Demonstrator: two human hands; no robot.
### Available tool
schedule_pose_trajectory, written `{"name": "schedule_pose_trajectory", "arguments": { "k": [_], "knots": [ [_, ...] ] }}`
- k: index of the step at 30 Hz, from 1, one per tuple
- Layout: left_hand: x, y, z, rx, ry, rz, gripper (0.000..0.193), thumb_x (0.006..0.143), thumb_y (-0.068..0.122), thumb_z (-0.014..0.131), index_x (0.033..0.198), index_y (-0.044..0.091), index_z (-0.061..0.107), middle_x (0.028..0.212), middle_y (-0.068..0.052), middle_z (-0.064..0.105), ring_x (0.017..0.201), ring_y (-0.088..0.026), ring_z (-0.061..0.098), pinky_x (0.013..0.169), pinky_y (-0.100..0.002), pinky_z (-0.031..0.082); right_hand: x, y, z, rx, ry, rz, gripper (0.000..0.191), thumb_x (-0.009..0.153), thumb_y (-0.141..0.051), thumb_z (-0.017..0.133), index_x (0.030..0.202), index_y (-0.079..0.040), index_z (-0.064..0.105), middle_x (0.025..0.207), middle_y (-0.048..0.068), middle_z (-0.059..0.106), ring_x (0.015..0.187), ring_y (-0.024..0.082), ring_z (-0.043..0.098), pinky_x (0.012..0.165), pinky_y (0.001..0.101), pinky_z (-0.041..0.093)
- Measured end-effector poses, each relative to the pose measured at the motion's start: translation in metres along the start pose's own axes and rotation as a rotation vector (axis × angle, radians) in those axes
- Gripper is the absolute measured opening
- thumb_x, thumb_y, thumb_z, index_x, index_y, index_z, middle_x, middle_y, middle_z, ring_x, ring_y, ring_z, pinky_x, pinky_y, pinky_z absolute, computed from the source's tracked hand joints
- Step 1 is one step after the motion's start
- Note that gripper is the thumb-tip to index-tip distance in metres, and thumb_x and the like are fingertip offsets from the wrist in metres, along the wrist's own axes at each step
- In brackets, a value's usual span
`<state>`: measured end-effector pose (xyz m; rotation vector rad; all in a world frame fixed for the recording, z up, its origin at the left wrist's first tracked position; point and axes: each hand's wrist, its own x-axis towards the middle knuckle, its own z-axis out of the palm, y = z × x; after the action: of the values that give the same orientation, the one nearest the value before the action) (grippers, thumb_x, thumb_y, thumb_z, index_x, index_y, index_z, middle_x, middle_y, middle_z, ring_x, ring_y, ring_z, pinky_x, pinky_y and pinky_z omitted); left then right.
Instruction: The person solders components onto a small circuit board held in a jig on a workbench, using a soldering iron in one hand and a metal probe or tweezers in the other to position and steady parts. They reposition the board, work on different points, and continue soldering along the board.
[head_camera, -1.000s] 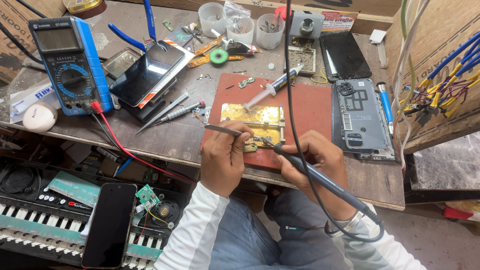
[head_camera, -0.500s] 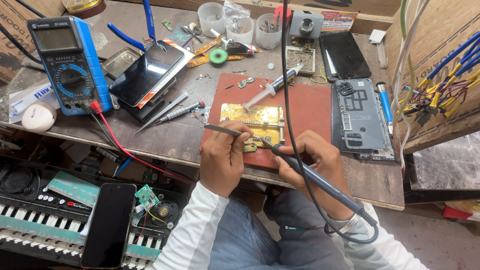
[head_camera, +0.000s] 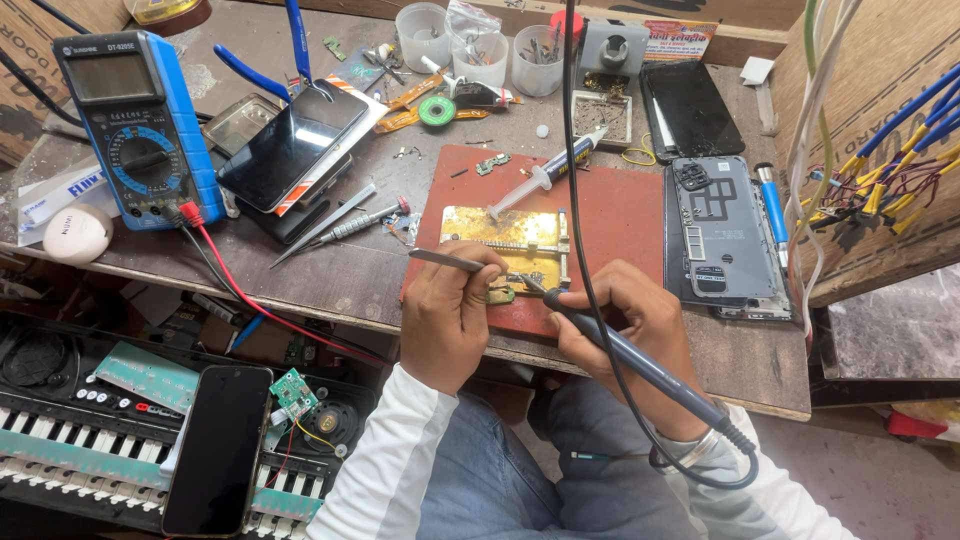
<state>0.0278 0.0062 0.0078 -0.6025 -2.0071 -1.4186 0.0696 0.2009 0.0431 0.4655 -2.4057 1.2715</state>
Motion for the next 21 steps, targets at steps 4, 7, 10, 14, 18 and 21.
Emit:
{"name": "schedule_pose_trajectory", "arguments": {
  "k": [4, 7, 10, 14, 18, 21],
  "knots": [
    [0.0001, 0.0004, 0.0001, -0.006, 0.000, -0.007, 0.012, 0.107, 0.015, 0.058, 0.102, 0.005, 0.063, 0.099, -0.010, 0.069, 0.094, -0.032, 0.071, 0.081, -0.041, 0.055, 0.0000, 0.0009, -0.0005, 0.008, -0.009, -0.015, 0.024, 0.079, -0.007, 0.083, 0.081, 0.000, 0.060, 0.081, 0.001, 0.055, 0.063, 0.003, 0.052, 0.052, 0.0194, 0.040],
    [0.0002, 0.0008, 0.0002, -0.004, 0.001, 0.001, 0.012, 0.107, 0.015, 0.058, 0.102, 0.005, 0.063, 0.100, -0.010, 0.069, 0.095, -0.032, 0.071, 0.082, -0.041, 0.055, 0.0004, 0.0004, -0.0003, -0.013, 0.007, -0.009, 0.023, 0.078, -0.007, 0.084, 0.081, 0.000, 0.062, 0.078, 0.002, 0.055, 0.062, 0.004, 0.049, 0.052, 0.0206, 0.037],
    [0.0004, 0.0012, 0.0000, -0.007, 0.003, 0.008, 0.013, 0.107, 0.015, 0.058, 0.102, 0.005, 0.063, 0.100, -0.010, 0.070, 0.095, -0.032, 0.071, 0.082, -0.041, 0.055, 0.0003, -0.0010, -0.0005, -0.040, 0.009, -0.022, 0.018, 0.076, -0.006, 0.082, 0.087, 0.000, 0.068, 0.077, 0.002, 0.055, 0.063, 0.005, 0.051, 0.053, 0.0215, 0.038],
    [0.0009, 0.0018, -0.0003, -0.006, 0.001, 0.008, 0.013, 0.107, 0.015, 0.058, 0.102, 0.005, 0.063, 0.099, -0.010, 0.069, 0.095, -0.032, 0.071, 0.082, -0.041, 0.055, -0.0006, -0.0027, -0.0015, -0.004, 0.026, 0.008, 0.020, 0.077, -0.006, 0.081, 0.081, 0.001, 0.063, 0.078, 0.002, 0.055, 0.061, 0.006, 0.051, 0.052, 0.0232, 0.038],
    [0.0004, 0.0013, -0.0005, -0.009, -0.003, -0.010, 0.012, 0.107, 0.015, 0.058, 0.102, 0.005, 0.063, 0.099, -0.010, 0.069, 0.094, -0.032, 0.071, 0.081, -0.040, 0.055, -0.0001, -0.0030, -0.0015, -0.039, 0.023, -0.030, 0.016, 0.076, -0.005, 0.081, 0.083, 0.001, 0.067, 0.075, 0.003, 0.053, 0.062, 0.008, 0.051, 0.054, 0.0241, 0.039],
    [-0.0035, -0.0007, 0.0009, 0.000, 0.001, 0.009, 0.012, 0.107, 0.015, 0.058, 0.102, 0.005, 0.063, 0.100, -0.010, 0.069, 0.095, -0.032, 0.071, 0.082, -0.041, 0.055, -0.0036, -0.0011, 0.0002, -0.030, 0.014, -0.019, 0.016, 0.076, -0.005, 0.080, 0.084, 0.001, 0.067, 0.075, 0.003, 0.053, 0.062, 0.007, 0.051, 0.054, 0.0236, 0.039]
  ]
}}
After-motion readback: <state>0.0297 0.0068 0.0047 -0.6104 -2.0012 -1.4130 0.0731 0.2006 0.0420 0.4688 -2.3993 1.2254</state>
